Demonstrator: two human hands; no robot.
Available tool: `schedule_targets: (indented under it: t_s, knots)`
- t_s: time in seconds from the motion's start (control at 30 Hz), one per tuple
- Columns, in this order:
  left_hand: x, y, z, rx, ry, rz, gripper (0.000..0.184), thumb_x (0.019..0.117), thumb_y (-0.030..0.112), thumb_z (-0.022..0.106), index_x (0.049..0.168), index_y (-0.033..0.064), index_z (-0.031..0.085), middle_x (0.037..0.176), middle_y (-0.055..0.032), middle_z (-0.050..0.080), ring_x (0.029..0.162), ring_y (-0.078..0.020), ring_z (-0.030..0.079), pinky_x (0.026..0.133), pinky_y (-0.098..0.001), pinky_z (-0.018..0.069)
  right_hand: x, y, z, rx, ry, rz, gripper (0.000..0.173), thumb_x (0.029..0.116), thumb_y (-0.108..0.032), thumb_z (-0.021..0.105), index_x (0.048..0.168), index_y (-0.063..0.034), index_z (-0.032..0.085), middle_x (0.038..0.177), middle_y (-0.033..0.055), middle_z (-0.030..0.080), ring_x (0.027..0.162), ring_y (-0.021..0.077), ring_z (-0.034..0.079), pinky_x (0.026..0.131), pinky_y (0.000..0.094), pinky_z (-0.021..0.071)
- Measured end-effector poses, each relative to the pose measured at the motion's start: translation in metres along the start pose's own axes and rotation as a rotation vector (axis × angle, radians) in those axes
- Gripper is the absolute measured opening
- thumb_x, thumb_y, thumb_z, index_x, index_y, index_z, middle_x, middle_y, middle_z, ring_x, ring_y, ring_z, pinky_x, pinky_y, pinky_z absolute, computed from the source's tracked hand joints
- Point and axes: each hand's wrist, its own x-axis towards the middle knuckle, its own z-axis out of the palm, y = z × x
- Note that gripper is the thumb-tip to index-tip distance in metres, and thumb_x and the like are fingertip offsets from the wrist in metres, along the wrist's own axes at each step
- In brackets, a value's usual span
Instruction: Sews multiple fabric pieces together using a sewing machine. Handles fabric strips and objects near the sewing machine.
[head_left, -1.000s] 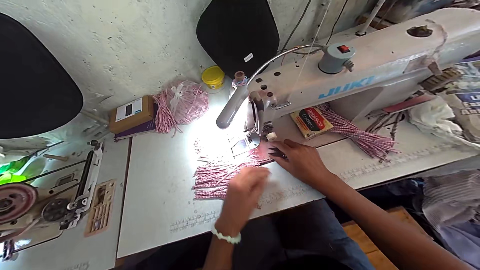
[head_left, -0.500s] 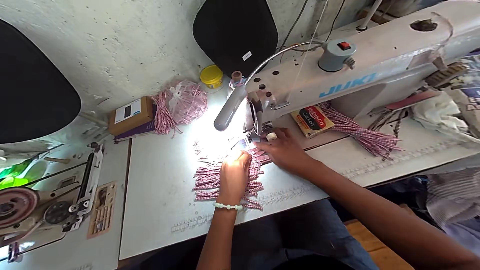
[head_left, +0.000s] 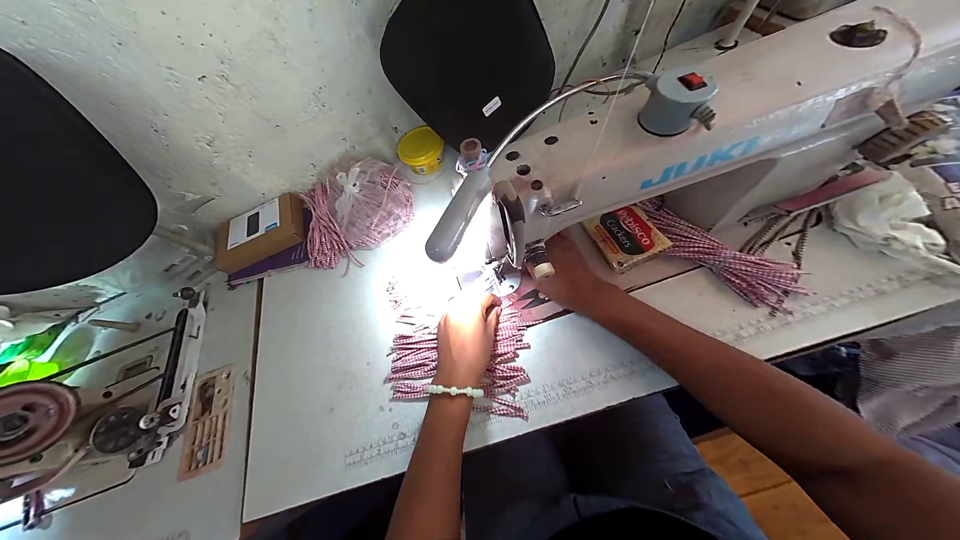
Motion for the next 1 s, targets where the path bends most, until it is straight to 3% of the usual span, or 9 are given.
schedule_targets:
  t_s: [0.2, 0.37, 0.47, 0.53, 0.67, 0.87, 1.0]
  knots:
    - [0.012, 0.005, -0.004, 0.049, -0.033, -0.039, 0.025, 0.1047, 0.021, 0.056, 0.114, 0.0075, 0.075, 0.114, -0.0136, 0.073, 0.113, -0.0295, 0.068, 0.099, -0.0492, 0.0491, -0.007, 0.005, -0.004, -0.173, 0.206, -0.037, 0.022, 0.0794, 0.005, 0.077, 0.097, 0.0130, 0.066, 0.100, 0.0305, 0.066, 0.102, 0.0487, 0.065, 0.082, 0.0589, 0.0498]
    - [0.013, -0.010, 0.012, -0.033, 0.243, 0.079, 0.023, 0.1016, 0.016, 0.060, 0.108, 0.0055, 0.078, 0.114, -0.0141, 0.074, 0.111, -0.0310, 0.069, 0.099, -0.0491, 0.0517, -0.001, 0.003, -0.006, -0.093, 0.047, 0.040, 0.023, 0.0826, 0.003, 0.077, 0.102, 0.0124, 0.068, 0.106, 0.0310, 0.067, 0.108, 0.0488, 0.063, 0.093, 0.0609, 0.0473]
    - [0.012, -0.016, 0.013, -0.013, 0.204, 0.008, 0.025, 0.1034, 0.014, 0.056, 0.117, 0.0075, 0.077, 0.122, -0.0145, 0.072, 0.118, -0.0324, 0.066, 0.104, -0.0491, 0.0485, 0.002, -0.003, -0.003, -0.038, 0.003, 0.042, 0.020, 0.0890, -0.001, 0.072, 0.102, 0.0135, 0.069, 0.107, 0.0308, 0.068, 0.109, 0.0472, 0.063, 0.096, 0.0598, 0.0454]
    - [0.011, -0.018, 0.011, 0.031, 0.219, -0.044, 0.025, 0.1024, 0.011, 0.057, 0.118, 0.0083, 0.077, 0.121, -0.0157, 0.072, 0.117, -0.0343, 0.067, 0.103, -0.0506, 0.0492, 0.003, -0.003, 0.002, -0.030, 0.008, 0.042, 0.020, 0.0909, -0.002, 0.071, 0.103, 0.0131, 0.070, 0.109, 0.0297, 0.068, 0.111, 0.0457, 0.063, 0.099, 0.0587, 0.0442]
    - [0.010, -0.032, 0.011, 0.068, 0.319, -0.025, 0.024, 0.0998, 0.007, 0.058, 0.112, 0.0074, 0.079, 0.113, -0.0146, 0.075, 0.110, -0.0343, 0.070, 0.098, -0.0506, 0.0525, 0.003, -0.001, 0.010, -0.020, 0.078, 0.010, 0.018, 0.0889, -0.001, 0.071, 0.102, 0.0125, 0.070, 0.108, 0.0289, 0.069, 0.111, 0.0449, 0.064, 0.099, 0.0584, 0.0446]
    - [0.011, -0.029, 0.004, 0.072, 0.235, -0.069, 0.025, 0.1021, 0.011, 0.057, 0.117, 0.0078, 0.077, 0.118, -0.0151, 0.073, 0.116, -0.0340, 0.067, 0.102, -0.0498, 0.0497, 0.003, 0.000, 0.007, -0.046, 0.138, 0.051, 0.019, 0.0847, 0.001, 0.075, 0.097, 0.0134, 0.069, 0.101, 0.0311, 0.068, 0.104, 0.0487, 0.065, 0.093, 0.0617, 0.0466]
    - [0.004, -0.026, -0.001, 0.052, 0.257, -0.007, 0.023, 0.1016, 0.018, 0.061, 0.112, 0.0071, 0.079, 0.115, -0.0159, 0.074, 0.112, -0.0338, 0.068, 0.100, -0.0502, 0.0506, 0.001, 0.004, 0.002, -0.030, 0.175, 0.039, 0.020, 0.0808, 0.004, 0.077, 0.097, 0.0122, 0.068, 0.102, 0.0312, 0.068, 0.104, 0.0504, 0.064, 0.093, 0.0644, 0.0455]
